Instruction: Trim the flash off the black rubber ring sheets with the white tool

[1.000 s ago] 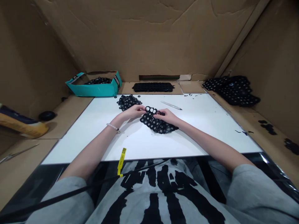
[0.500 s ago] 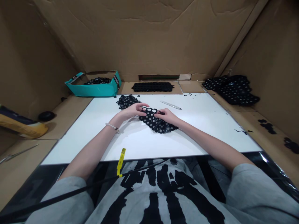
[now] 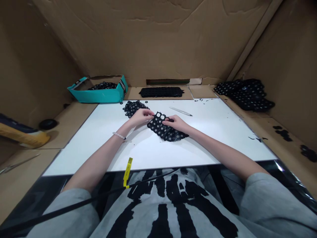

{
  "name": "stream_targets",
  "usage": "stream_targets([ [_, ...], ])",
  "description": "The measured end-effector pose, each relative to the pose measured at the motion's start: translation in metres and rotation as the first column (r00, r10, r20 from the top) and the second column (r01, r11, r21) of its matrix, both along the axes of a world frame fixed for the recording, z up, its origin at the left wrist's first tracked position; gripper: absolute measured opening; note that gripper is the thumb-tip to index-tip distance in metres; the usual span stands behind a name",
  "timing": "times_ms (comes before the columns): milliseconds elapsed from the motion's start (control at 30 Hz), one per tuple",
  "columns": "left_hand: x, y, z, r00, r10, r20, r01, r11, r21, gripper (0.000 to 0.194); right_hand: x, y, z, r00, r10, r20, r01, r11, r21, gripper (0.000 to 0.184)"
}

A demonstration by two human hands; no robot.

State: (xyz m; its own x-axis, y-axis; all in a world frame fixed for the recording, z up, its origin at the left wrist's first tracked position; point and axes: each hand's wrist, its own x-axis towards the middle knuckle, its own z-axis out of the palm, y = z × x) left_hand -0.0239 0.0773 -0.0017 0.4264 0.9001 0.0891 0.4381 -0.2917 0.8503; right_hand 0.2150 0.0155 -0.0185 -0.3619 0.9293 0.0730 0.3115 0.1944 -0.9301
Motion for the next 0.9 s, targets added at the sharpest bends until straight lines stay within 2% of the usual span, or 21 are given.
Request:
stream_targets([
  [67, -0.002, 0.004, 0.002, 0.997, 0.076, 0.017, -0.076, 0.997, -0.023, 0.030, 0.000, 0.000, 0.001, 1.000, -0.020, 0.014, 0.020, 1.000, 0.002, 0.041],
  [133, -0.008, 0.010, 0.004, 0.971, 0.226, 0.078, -0.229, 0.973, 0.030, 0.030, -0.001, 0.001, 0.001, 0.999, -0.036, 0.040, 0.036, 0.999, -0.001, 0.041],
  [200, -0.017, 0.017, 0.006, 0.916, 0.375, 0.142, -0.396, 0.903, 0.170, 0.026, -0.001, 0.001, 0.001, 0.997, -0.037, 0.065, 0.038, 0.999, -0.014, 0.040],
  [267, -0.027, 0.022, 0.006, 0.873, 0.464, 0.152, -0.487, 0.813, 0.318, 0.020, 0.000, 0.001, 0.000, 0.997, -0.032, 0.068, 0.034, 0.999, -0.026, 0.039],
  [400, -0.037, 0.022, 0.005, 0.846, 0.533, 0.027, -0.469, 0.718, 0.514, 0.006, 0.002, 0.000, -0.002, 0.999, -0.030, 0.033, 0.031, 0.999, -0.027, 0.038],
  [467, -0.034, 0.016, 0.008, 0.854, 0.521, -0.005, -0.423, 0.698, 0.577, 0.010, 0.002, 0.000, -0.002, 0.999, -0.028, 0.022, 0.028, 0.999, -0.020, 0.038],
  [500, -0.030, 0.012, 0.010, 0.878, 0.478, -0.034, -0.370, 0.722, 0.584, 0.014, 0.002, 0.000, -0.002, 1.000, -0.028, 0.013, 0.028, 1.000, -0.011, 0.038],
  [567, -0.019, 0.004, 0.014, 0.940, 0.314, -0.133, -0.199, 0.821, 0.536, 0.021, 0.001, 0.001, -0.003, 1.000, -0.020, -0.010, 0.020, 1.000, 0.011, 0.039],
  [633, -0.007, -0.005, 0.017, 0.969, 0.106, -0.224, -0.004, 0.909, 0.416, 0.025, 0.000, 0.002, -0.003, 1.000, -0.006, -0.030, 0.007, 0.999, 0.035, 0.041],
  [700, 0.002, -0.011, 0.018, 0.968, -0.046, -0.248, 0.118, 0.951, 0.285, 0.028, 0.000, 0.002, -0.003, 0.999, 0.003, -0.034, -0.001, 0.999, 0.053, 0.041],
  [767, 0.008, -0.014, 0.017, 0.966, -0.128, -0.223, 0.168, 0.971, 0.169, 0.030, 0.000, 0.003, -0.003, 0.999, 0.005, -0.032, -0.003, 0.998, 0.065, 0.041],
  [900, 0.011, -0.014, 0.013, 0.976, -0.156, -0.149, 0.164, 0.985, 0.045, 0.041, 0.001, 0.002, -0.002, 0.998, 0.030, -0.048, -0.026, 0.996, 0.080, 0.039],
])
